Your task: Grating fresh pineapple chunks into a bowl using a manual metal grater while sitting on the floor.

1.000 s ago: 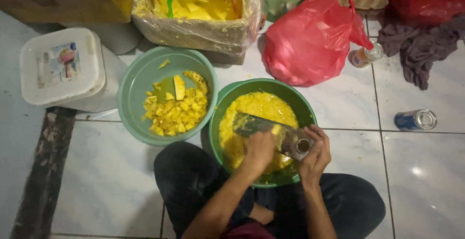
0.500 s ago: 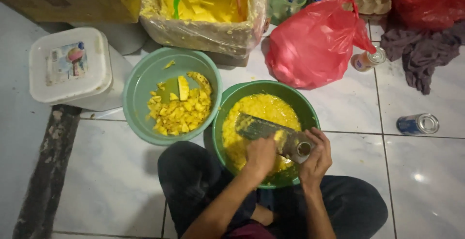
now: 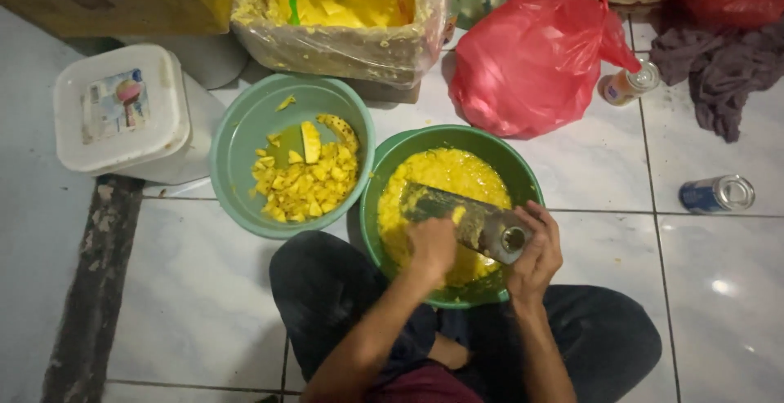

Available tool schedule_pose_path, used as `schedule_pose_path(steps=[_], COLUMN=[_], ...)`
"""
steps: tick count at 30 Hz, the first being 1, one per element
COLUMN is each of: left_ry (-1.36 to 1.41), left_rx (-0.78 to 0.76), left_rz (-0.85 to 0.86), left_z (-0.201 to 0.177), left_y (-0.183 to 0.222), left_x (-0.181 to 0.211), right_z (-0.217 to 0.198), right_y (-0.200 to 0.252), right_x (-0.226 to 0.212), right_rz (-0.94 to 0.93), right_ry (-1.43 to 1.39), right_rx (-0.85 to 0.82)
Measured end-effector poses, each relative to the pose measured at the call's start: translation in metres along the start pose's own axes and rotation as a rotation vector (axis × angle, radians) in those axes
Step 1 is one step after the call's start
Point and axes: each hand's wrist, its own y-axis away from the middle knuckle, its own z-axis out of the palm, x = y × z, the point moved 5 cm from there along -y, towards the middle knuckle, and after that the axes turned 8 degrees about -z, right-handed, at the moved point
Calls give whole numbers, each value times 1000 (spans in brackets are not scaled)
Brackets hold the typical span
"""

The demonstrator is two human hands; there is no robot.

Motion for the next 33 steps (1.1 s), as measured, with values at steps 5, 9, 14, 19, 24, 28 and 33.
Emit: schedule_pose_path(steps=[5, 9, 14, 19, 24, 28, 33], left_ry=[9, 272, 215, 272, 468, 584, 77], left_rx=[-115, -77, -65, 13, -77, -84, 11], left_rz=[-166, 40, -41, -118, 34, -107, -167], left_z=[-40, -63, -38, 3, -110, -76, 33], left_y=[-15, 27, -3, -72, 81, 25, -113], left_x=[-40, -14, -38, -83, -21, -38, -83], right_z=[-5, 7, 10, 10, 17, 14, 10], right_y=[-2, 1, -3, -7, -6, -9, -12], right_x=[-5, -3, -7, -12, -21, -10, -6], right_rz=[-25, 19, -26, -26, -27, -13, -41], right_ry=[20, -85, -55, -79, -61, -65, -31], right_rx=[-30, -30, -45, -83, -98, -81, -114])
